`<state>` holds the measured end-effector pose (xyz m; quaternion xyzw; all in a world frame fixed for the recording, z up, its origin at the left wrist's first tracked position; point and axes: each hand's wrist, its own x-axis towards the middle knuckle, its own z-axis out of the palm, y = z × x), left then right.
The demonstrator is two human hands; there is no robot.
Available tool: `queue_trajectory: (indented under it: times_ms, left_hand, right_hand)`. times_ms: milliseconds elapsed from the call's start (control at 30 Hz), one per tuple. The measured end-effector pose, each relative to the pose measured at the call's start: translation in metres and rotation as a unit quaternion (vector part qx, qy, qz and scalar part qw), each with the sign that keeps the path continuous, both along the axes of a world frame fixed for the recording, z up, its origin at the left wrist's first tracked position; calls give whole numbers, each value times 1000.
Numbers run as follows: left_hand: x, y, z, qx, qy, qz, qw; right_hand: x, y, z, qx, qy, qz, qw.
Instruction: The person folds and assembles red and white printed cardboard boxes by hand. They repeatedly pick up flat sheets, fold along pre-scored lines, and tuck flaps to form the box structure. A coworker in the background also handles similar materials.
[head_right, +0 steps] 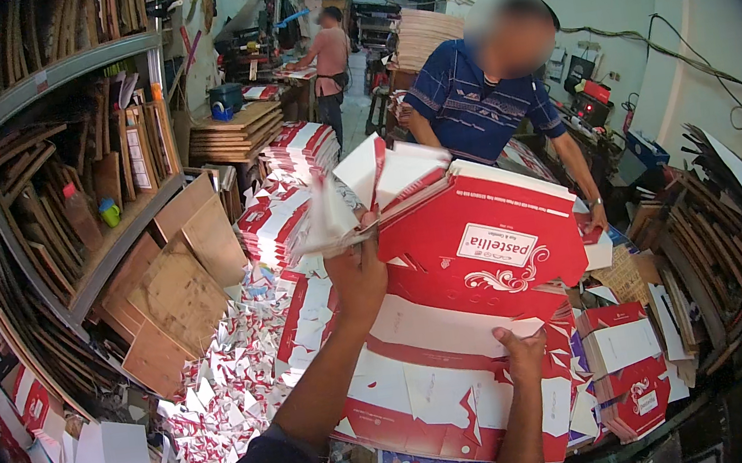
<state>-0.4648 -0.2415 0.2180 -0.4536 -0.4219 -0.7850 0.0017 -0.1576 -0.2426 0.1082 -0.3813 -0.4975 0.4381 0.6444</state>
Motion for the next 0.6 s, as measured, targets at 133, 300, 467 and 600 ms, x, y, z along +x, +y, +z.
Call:
queue_trajectory:
  times_ms: [133, 300, 467, 600]
  left_hand:
    - [-6, -15, 24, -144, -174, -212, 951]
    - [-12, 20, 20, -136, -336, -389, 847]
    - [-14, 25, 23, -175, -416, -444, 774]
    - [-17, 25, 9, -53, -464, -460, 755]
  right_hand:
    - [-2, -7, 6, 8, 0, 10, 1000]
    - [-10, -7, 11, 16, 18, 39, 999]
    - [-6, -6, 7, 3, -1, 8, 1000]
    - [0, 0, -1, 5, -4, 3, 1000]
